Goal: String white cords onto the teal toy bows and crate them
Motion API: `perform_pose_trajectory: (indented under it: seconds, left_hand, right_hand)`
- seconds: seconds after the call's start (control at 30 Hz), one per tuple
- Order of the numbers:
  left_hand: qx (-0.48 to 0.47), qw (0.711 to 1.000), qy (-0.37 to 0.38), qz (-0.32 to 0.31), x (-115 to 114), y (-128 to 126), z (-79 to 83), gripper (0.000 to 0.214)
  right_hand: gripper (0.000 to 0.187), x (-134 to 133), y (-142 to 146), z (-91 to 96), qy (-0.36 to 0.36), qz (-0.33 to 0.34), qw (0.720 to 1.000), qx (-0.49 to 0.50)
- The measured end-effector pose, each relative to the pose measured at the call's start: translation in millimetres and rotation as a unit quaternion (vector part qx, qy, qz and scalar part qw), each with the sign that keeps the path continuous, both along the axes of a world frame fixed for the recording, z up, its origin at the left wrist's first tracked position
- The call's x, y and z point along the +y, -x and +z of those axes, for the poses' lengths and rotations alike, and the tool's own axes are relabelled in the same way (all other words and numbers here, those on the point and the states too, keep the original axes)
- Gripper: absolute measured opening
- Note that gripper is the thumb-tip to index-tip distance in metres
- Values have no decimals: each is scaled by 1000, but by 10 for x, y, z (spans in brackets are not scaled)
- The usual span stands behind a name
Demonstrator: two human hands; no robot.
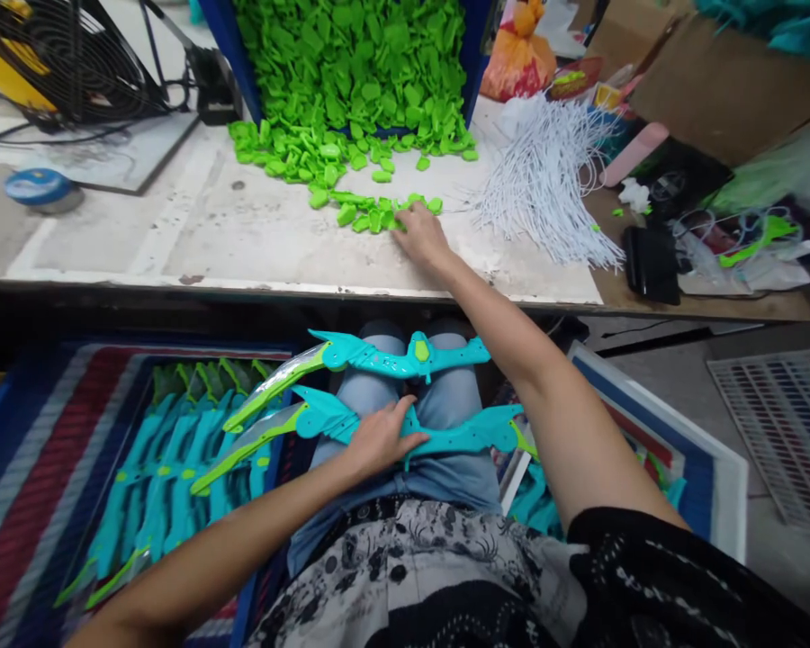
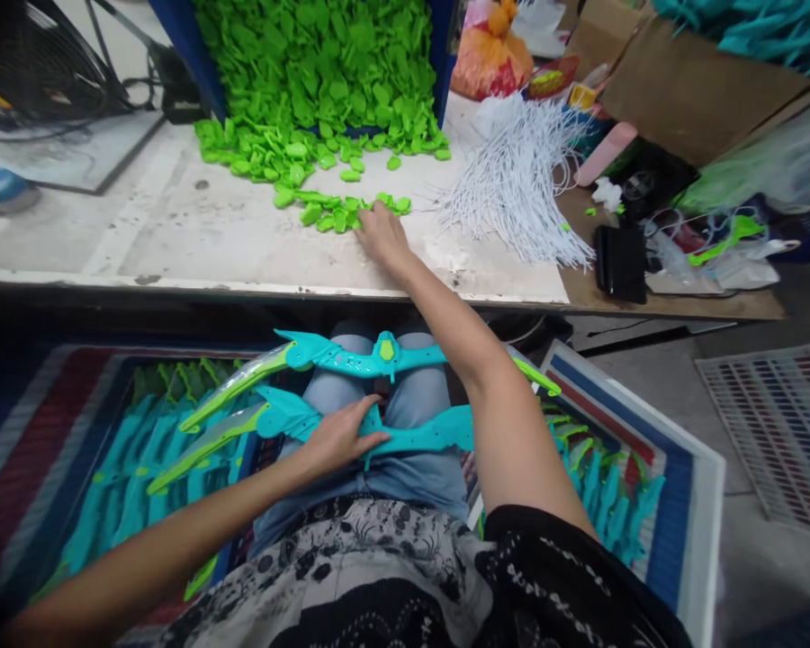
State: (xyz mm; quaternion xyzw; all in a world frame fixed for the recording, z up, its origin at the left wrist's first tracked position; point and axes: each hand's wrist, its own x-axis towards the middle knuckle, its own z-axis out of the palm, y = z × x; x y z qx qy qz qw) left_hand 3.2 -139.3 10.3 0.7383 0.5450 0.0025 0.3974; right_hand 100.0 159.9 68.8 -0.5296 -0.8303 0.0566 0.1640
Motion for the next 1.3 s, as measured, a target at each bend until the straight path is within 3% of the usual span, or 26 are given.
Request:
perform_pose_trajectory:
  seconds: [0.13,0.23,0.3,0.47,0.57,0.73,0.87,1.0,1.07,1.13,1.2,1.3]
  left_hand:
    - [-64,995,61,45,-86,-21,-25,63]
    - [-78,994,68,44,-105,-59,-65,61]
    - [-74,995,56,37,-76,-85,-94,62]
    - [-72,997,23,11,36,-108,-105,62]
    - [-74,997,27,4,72,-95,-75,61]
    - [-92,995,46,-4,105,-41,-47,61]
    - [-118,990,82,-12,168,20,-87,67]
    - [-153,981,122,-4,236,47,-150,69]
    - [-162,976,143,16,264,44,-165,68]
    - [-170,972,154,39,295,39,-157,70]
    - [-187,968,159,58,333,41,-134,71]
    - [-230,945,204,109,392,54,-109,63]
  right_hand:
    - [23,-148,-487,23,-56,66,996,10]
    - [22,-316,-824,-9,-29,105,994,-16]
    - [22,-402,-931,-59,-21,92,995,-7]
    - [26,-394,-888,-186,-30,38,999,15]
    - [37,-310,-893,-212,-10,80,997,13]
    - [35,-282,-1024,-187,39,150,988,13]
    - [36,-305,-1033,-106,70,111,991,3]
    - [37,-367,-974,44,42,52,998,12]
    - [41,-560,-956,114,23,41,998,42]
    - [45,-941,-960,128,27,60,994,84]
    - [46,-1483,-986,50,56,112,984,126]
    - [39,-2351,-1027,-229,111,180,962,173]
